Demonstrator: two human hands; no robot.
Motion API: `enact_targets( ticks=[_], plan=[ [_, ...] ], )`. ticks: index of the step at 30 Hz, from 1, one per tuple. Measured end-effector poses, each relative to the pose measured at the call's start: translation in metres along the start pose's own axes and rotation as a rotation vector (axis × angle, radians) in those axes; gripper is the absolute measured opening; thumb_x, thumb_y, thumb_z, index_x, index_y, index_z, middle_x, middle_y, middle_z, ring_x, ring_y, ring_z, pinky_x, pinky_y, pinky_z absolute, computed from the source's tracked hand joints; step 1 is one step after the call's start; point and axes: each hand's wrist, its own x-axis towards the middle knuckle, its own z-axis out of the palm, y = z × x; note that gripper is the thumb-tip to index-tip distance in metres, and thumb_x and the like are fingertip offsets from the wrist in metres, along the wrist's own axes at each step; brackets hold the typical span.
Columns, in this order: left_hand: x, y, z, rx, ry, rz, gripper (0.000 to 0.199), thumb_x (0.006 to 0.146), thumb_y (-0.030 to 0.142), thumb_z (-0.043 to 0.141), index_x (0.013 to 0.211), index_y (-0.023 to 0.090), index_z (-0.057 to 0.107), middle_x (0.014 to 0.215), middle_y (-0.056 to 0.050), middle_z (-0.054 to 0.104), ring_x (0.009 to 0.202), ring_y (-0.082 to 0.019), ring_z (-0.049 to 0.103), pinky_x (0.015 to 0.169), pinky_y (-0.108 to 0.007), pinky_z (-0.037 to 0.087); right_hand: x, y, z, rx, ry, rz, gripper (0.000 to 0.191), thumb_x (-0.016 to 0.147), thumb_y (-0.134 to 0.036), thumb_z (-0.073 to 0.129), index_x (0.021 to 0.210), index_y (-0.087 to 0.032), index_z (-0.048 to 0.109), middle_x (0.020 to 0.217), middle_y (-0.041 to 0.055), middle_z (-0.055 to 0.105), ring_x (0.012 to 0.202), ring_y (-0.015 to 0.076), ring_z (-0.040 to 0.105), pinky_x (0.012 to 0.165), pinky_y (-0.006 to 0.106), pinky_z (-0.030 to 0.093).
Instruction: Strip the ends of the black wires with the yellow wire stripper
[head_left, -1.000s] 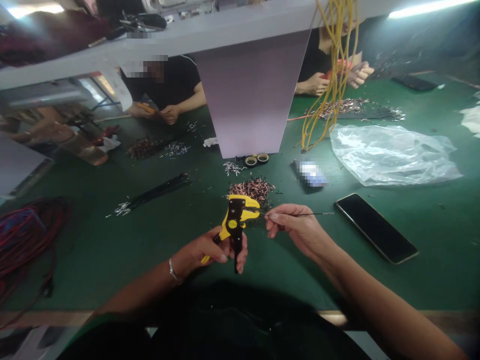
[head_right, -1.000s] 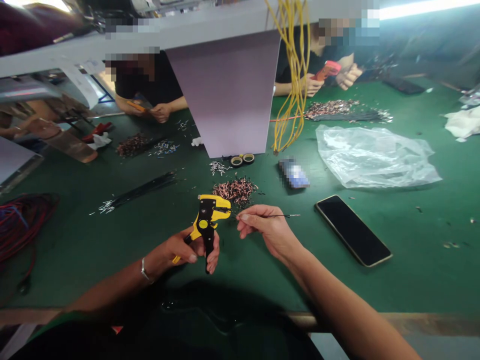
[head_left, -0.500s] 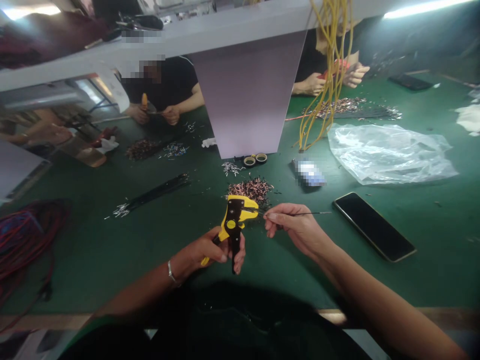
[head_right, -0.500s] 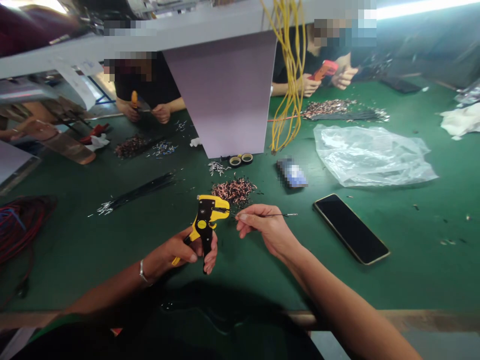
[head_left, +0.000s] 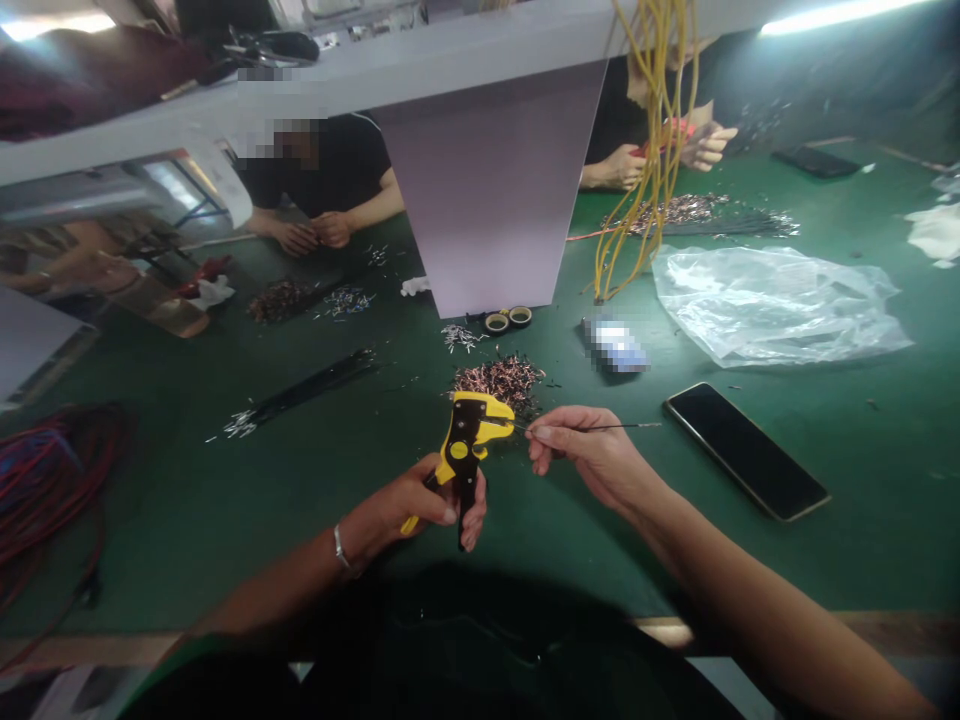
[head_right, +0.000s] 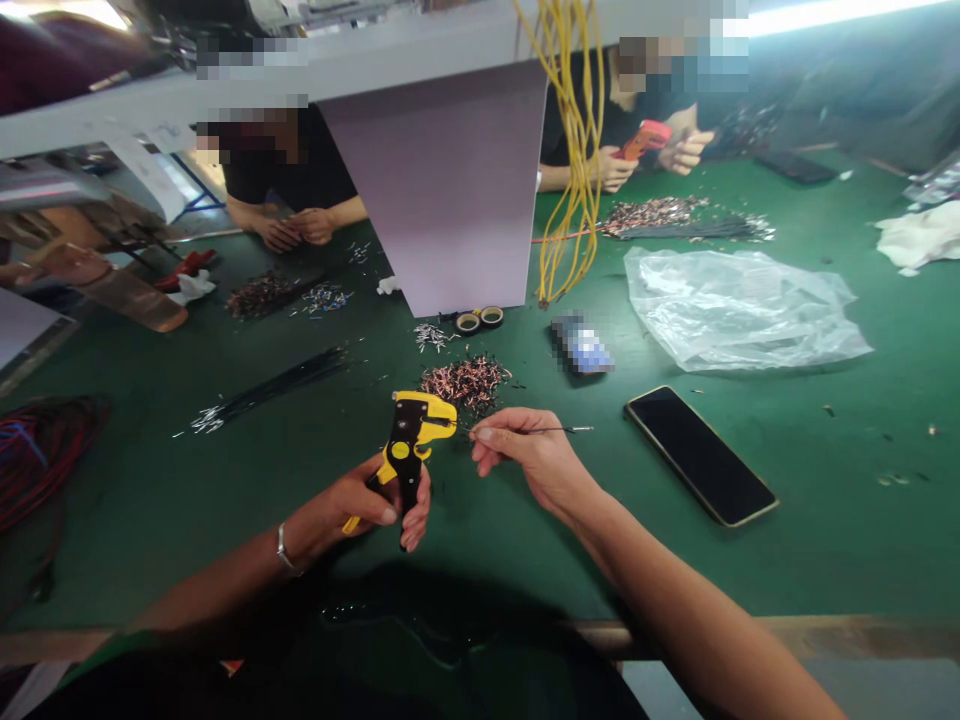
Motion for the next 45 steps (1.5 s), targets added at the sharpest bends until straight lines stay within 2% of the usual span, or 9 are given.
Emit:
enact_targets(
  ticks=[10, 20, 28, 35, 41, 45],
  plan=[
    [-0.001, 0.003, 0.008, 0.065, 0.080, 0.001, 0.023, 0.067, 0.018, 0.074, 0.087, 0.009, 0.066, 0.067, -0.004, 0.063, 0.055, -0.016, 0.060, 0.058, -0.033, 0.052, 0.000, 0.001, -0.001, -0.002, 0.001, -0.011, 0.008, 0.073, -0.028, 0.081, 0.073, -0.020, 0.080, 0.062, 0.0026, 0.073, 0.051, 0.0141, 0.064, 0.054, 0.029, 0.051],
    [0.000, -0.005, 0.007, 0.103, 0.183, 0.017, 0.019, 0.070, 0.018, 0.076, 0.081, 0.011, 0.063, 0.058, 0.000, 0.060, 0.047, -0.013, 0.057, 0.049, -0.029, 0.052, 0.002, 0.001, -0.001, 0.011, 0.030, 0.001, 0.011, 0.071, -0.030, 0.083, 0.072, -0.019, 0.079, 0.062, 0.0024, 0.073, 0.050, 0.0144, 0.064, 0.054, 0.030, 0.053],
    [0.001, -0.006, 0.010, 0.114, 0.196, 0.042, 0.020, 0.071, 0.020, 0.076, 0.078, 0.012, 0.060, 0.054, 0.002, 0.057, 0.043, -0.012, 0.054, 0.045, -0.028, 0.051, 0.004, -0.002, -0.002, 0.047, 0.105, -0.003, 0.012, 0.070, -0.029, 0.082, 0.068, -0.017, 0.078, 0.058, 0.0028, 0.072, 0.046, 0.0134, 0.062, 0.048, 0.027, 0.049],
    [0.002, -0.004, -0.002, 0.082, 0.271, 0.106, 0.016, 0.068, 0.016, 0.073, 0.070, 0.014, 0.058, 0.043, 0.007, 0.047, 0.029, -0.006, 0.037, 0.032, -0.020, 0.038, 0.007, -0.004, -0.006, 0.045, 0.154, -0.003, 0.010, 0.070, -0.028, 0.081, 0.068, -0.018, 0.077, 0.057, 0.0020, 0.070, 0.045, 0.0135, 0.061, 0.049, 0.030, 0.050],
    [0.002, 0.005, -0.005, 0.065, 0.215, 0.100, 0.020, 0.066, 0.016, 0.073, 0.082, 0.012, 0.062, 0.057, 0.001, 0.057, 0.043, -0.011, 0.052, 0.045, -0.027, 0.049, 0.008, -0.003, -0.008, 0.052, 0.189, -0.022, 0.014, 0.069, -0.028, 0.082, 0.065, -0.017, 0.076, 0.057, 0.0026, 0.070, 0.045, 0.0128, 0.061, 0.049, 0.028, 0.049],
    [0.002, 0.009, -0.008, 0.041, 0.212, 0.132, 0.024, 0.065, 0.018, 0.073, 0.086, 0.012, 0.062, 0.062, 0.000, 0.058, 0.047, -0.013, 0.055, 0.048, -0.029, 0.049, 0.006, -0.004, -0.006, 0.050, 0.227, -0.038, 0.014, 0.067, -0.028, 0.083, 0.065, -0.016, 0.077, 0.057, 0.0034, 0.071, 0.045, 0.0126, 0.061, 0.047, 0.026, 0.047]
  ],
)
